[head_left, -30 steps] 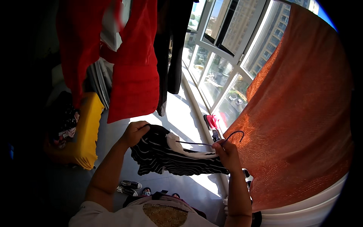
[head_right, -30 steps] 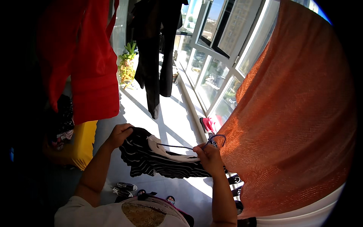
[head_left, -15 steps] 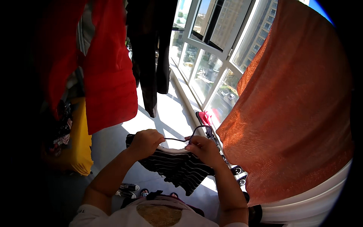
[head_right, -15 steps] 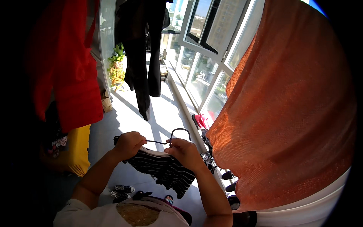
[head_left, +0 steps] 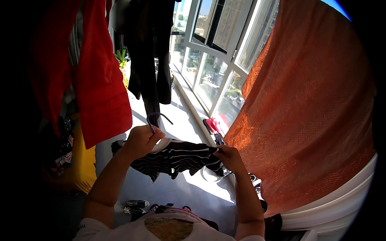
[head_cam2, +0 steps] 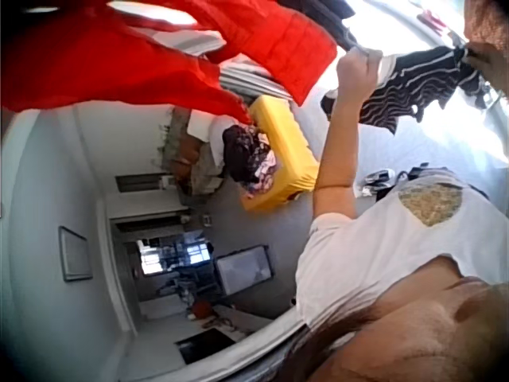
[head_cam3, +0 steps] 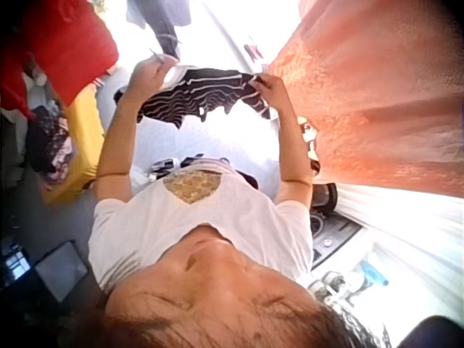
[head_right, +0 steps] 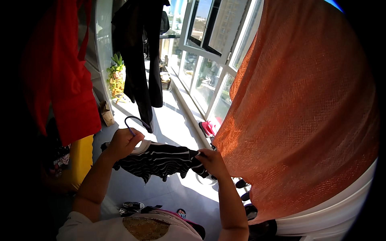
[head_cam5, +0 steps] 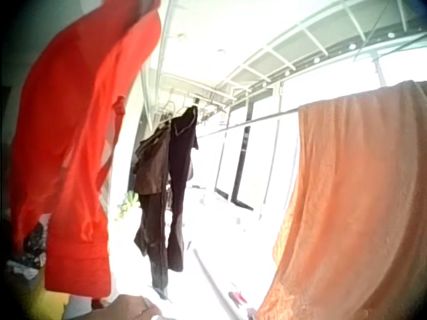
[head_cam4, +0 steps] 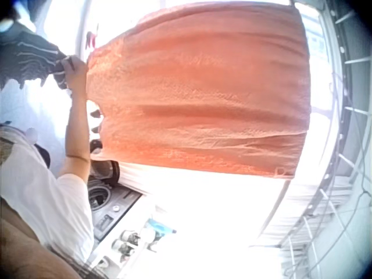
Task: The person takes a shirt from a washing machine and hangs it on a rack using a hanger, then drapes a towel over the rack before picking up shoes and insoles from a windowsill and placing the insoles into the shoes while sitting on the floor.
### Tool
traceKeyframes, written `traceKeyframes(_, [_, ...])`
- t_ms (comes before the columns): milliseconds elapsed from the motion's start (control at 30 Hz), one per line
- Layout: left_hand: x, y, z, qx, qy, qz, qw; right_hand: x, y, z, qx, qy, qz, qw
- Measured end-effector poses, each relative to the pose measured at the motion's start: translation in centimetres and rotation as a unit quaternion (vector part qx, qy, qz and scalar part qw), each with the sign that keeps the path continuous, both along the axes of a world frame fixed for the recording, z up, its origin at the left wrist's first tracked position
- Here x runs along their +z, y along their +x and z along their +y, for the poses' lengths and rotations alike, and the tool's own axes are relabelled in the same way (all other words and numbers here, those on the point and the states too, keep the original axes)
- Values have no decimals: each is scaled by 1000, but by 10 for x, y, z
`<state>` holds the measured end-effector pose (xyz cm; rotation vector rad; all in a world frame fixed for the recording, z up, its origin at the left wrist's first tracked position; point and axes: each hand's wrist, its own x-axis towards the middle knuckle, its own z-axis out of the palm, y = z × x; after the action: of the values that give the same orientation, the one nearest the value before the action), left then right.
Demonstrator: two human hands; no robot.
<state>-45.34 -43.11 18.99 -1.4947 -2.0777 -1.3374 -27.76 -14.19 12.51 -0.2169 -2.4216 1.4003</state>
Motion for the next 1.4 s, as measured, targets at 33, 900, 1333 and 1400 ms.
traceKeyframes(33, [-8, -7, 0, 19, -24, 17, 999, 6, 0, -5, -14, 16, -11, 1000])
traceKeyframes(900, [-7, 3, 55, 23, -71, 77, 994, 36, -60, -89, 26, -3, 9, 1000])
traceKeyframes(1333, [-57, 59, 29, 89, -109, -133, 981, 15, -116, -121, 24, -513, 105, 852])
traceKeyframes(1400, [-41, 56, 24, 153, -277, -164, 934, 19, -124, -123, 68, -467, 54, 880])
